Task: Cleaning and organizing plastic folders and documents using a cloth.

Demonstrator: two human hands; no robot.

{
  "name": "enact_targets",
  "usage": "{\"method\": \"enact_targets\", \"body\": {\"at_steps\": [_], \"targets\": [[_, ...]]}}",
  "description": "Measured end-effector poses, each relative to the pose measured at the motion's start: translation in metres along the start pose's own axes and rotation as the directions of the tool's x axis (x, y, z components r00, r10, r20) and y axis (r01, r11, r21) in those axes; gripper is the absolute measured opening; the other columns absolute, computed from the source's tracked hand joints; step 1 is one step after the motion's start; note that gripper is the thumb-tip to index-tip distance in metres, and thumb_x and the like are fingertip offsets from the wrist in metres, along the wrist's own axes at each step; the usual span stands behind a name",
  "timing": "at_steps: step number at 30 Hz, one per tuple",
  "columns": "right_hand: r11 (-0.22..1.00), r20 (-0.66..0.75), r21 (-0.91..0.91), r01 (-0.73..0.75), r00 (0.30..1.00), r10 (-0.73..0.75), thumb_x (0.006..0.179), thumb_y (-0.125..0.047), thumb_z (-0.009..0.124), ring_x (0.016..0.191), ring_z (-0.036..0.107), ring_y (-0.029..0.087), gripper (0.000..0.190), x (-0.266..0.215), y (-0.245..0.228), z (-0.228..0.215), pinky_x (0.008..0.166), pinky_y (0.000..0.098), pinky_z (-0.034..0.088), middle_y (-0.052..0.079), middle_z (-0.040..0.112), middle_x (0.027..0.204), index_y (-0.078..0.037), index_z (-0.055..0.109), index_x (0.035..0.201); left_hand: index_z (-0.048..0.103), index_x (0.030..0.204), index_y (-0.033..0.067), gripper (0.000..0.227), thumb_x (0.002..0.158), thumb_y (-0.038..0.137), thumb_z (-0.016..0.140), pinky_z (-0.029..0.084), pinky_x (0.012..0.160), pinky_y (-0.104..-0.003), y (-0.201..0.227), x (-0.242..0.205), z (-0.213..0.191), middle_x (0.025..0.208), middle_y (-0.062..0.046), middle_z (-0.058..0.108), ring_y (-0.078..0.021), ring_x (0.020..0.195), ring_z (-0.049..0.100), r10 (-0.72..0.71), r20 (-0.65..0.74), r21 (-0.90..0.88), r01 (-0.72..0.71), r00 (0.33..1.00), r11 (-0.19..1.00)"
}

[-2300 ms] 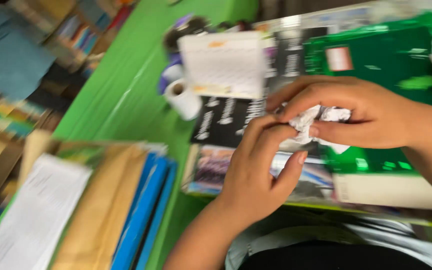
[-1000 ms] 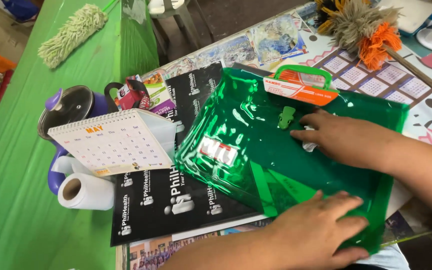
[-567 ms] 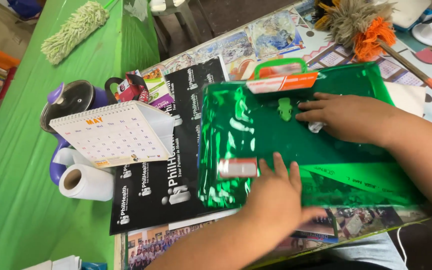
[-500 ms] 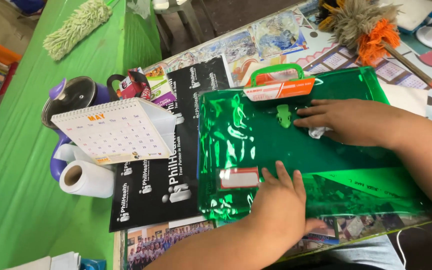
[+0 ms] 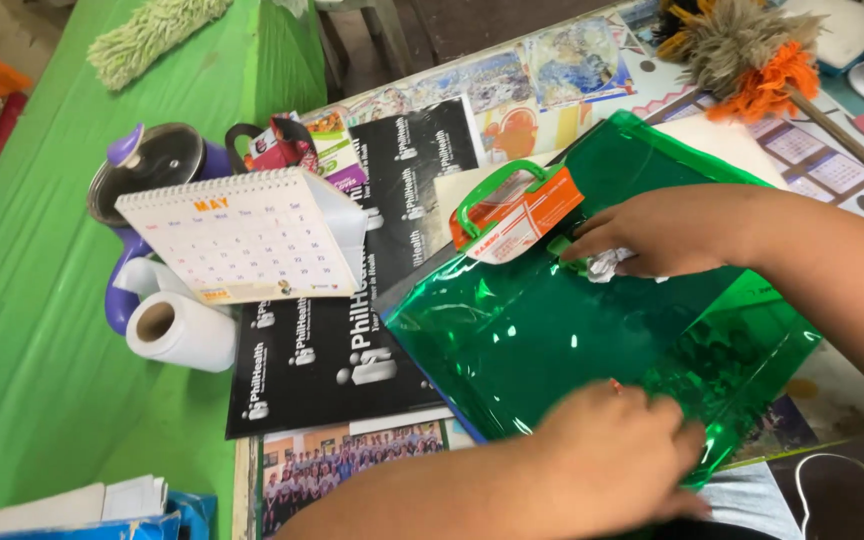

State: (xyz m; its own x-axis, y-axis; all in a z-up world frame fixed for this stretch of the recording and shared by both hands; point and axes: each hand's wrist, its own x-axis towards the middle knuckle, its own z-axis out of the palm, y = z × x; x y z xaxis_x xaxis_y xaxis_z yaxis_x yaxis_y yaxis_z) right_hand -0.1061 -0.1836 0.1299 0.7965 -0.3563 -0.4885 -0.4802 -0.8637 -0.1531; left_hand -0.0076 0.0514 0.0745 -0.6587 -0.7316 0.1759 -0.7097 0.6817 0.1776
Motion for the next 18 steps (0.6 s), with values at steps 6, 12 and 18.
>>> {"method": "enact_targets", "body": {"at_steps": [6,12,18], "targets": [[0.982,-0.552,0.178,0.067,0.833,0.043,0.089,-0.023,0.071,0.089,0.071,0.032,0.036,0.01,-0.004,0.015,0.08,0.045,0.054,0.006,0.055,0.127,-0.018,0.057,0.122,0.048,0.146,0.011,0.089,0.083,0.072,0.064,0.034,0.106,-0.076,-0.14,0.001,0.003,0.153,-0.019,0.047,-0.0371,0.136,0.048,-0.505,-0.082,0.406,0.492,0.859,0.77],[0.945,-0.29,-0.037,-0.324,0.909,0.301,0.094,-0.045,0.059,0.144,0.045,0.036,0.057,0.017,0.037,0.041,0.113,0.0488,0.047,0.017,0.038,0.16,-0.009,0.053,0.139,0.042,0.151,0.0091,0.076,0.099,0.064,0.043,0.026,0.107,-0.084,-0.178,-0.006,-0.003,0.163,-0.009,0.035,-0.0263,0.144,0.04,-0.55,0.042,0.342,0.505,0.834,0.792],[0.858,-0.409,-0.513,0.03,0.87,-0.275,0.076,-0.026,0.058,0.147,0.031,0.051,0.084,0.007,-0.068,0.123,0.114,0.0514,0.033,0.035,0.031,0.159,0.0,0.035,0.152,0.048,0.149,0.0126,0.064,0.098,0.051,0.05,0.013,0.115,-0.081,-0.176,-0.018,-0.026,0.161,-0.008,0.038,-0.0266,0.143,0.04,-0.635,0.187,0.394,0.535,0.75,0.747]]}}
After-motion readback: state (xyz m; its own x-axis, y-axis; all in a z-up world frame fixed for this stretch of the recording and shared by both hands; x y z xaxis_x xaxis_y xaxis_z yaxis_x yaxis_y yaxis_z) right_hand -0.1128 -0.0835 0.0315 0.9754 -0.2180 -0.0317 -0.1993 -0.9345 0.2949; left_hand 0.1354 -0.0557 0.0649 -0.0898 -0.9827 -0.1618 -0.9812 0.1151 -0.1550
